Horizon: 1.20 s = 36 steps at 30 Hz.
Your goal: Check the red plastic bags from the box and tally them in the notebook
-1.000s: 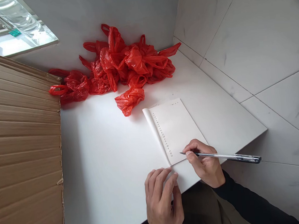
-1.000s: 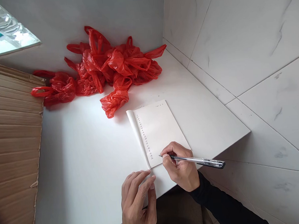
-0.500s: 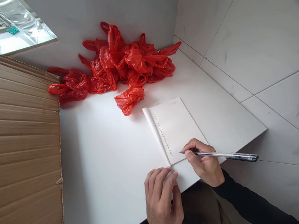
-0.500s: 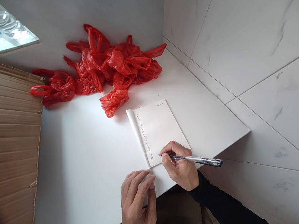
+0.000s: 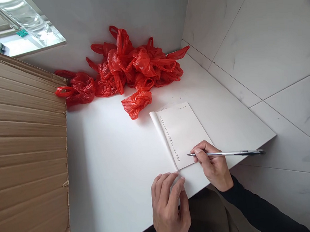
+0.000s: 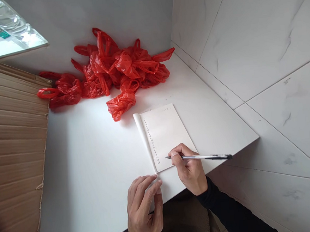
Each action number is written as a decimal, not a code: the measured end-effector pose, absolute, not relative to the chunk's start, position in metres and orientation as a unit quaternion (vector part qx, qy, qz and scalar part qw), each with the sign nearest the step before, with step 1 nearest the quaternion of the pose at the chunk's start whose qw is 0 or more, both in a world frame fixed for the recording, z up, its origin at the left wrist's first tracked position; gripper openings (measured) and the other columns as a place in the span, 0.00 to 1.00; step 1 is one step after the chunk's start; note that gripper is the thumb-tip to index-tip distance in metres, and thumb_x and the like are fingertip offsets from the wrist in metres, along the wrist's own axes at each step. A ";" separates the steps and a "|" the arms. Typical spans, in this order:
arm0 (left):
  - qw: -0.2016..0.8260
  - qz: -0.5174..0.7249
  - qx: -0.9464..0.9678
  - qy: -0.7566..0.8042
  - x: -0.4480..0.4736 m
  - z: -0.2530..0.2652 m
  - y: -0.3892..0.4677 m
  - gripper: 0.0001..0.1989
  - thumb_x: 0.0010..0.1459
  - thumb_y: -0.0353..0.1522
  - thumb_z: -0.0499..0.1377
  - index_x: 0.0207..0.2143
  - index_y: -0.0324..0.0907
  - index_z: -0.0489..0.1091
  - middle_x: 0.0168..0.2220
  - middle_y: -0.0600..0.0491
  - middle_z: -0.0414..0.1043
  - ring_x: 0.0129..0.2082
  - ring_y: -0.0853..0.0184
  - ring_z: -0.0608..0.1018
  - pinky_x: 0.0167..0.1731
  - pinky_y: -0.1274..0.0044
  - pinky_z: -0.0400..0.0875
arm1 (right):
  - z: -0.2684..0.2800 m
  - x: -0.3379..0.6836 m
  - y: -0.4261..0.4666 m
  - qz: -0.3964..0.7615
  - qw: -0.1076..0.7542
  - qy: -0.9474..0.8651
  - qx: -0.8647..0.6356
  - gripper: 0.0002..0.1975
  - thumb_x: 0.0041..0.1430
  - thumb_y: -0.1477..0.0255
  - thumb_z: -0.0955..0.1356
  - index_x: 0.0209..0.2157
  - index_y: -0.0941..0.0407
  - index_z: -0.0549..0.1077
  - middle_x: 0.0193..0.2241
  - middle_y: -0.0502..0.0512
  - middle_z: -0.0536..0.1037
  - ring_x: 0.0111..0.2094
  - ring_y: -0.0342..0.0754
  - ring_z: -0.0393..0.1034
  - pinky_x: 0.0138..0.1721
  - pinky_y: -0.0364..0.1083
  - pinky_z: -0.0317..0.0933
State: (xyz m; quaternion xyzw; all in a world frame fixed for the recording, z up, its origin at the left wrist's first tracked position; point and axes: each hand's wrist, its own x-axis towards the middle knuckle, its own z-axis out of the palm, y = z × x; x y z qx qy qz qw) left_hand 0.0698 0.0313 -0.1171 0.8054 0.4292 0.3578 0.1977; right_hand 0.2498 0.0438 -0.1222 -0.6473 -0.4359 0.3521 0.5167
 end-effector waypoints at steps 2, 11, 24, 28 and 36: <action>0.193 0.361 0.805 0.429 0.070 -0.117 0.031 0.19 0.58 0.16 0.57 0.46 0.44 0.74 0.46 0.48 0.77 0.48 0.58 0.75 0.51 0.59 0.70 | -0.123 0.249 0.044 0.361 0.522 -0.424 -0.646 0.17 0.72 0.60 0.61 0.30 0.53 0.69 0.24 0.47 0.69 0.25 0.44 0.64 0.25 0.44 0.57; 0.171 0.373 0.807 0.425 0.065 -0.121 0.026 0.20 0.58 0.16 0.56 0.47 0.43 0.73 0.45 0.47 0.76 0.48 0.57 0.76 0.51 0.59 0.72 | -0.114 0.268 0.042 0.353 0.479 -0.412 -0.690 0.24 0.70 0.52 0.62 0.24 0.53 0.59 0.20 0.44 0.57 0.20 0.42 0.50 0.23 0.44 0.50; 0.202 0.437 0.764 0.430 0.029 -0.123 0.007 0.17 0.63 0.18 0.54 0.48 0.44 0.72 0.47 0.47 0.73 0.50 0.61 0.75 0.43 0.70 0.75 | -0.099 0.351 0.046 0.302 0.312 -0.423 -0.795 0.23 0.63 0.53 0.67 0.53 0.52 0.67 0.18 0.39 0.58 0.21 0.46 0.55 0.29 0.46 0.55; 0.168 0.475 0.716 0.483 -0.008 -0.108 -0.008 0.15 0.63 0.22 0.58 0.47 0.47 0.75 0.48 0.50 0.74 0.49 0.62 0.77 0.47 0.71 0.73 | -0.097 0.358 0.037 0.293 0.297 -0.438 -0.796 0.25 0.64 0.53 0.65 0.57 0.51 0.65 0.21 0.41 0.62 0.25 0.49 0.62 0.35 0.48 0.60; 0.115 0.502 0.606 0.607 -0.073 -0.101 -0.016 0.09 0.62 0.37 0.61 0.43 0.47 0.78 0.47 0.50 0.78 0.47 0.59 0.78 0.53 0.68 0.69 | -0.090 0.346 0.029 0.298 0.301 -0.479 -0.769 0.21 0.65 0.53 0.62 0.51 0.50 0.69 0.24 0.45 0.65 0.27 0.50 0.63 0.34 0.49 0.59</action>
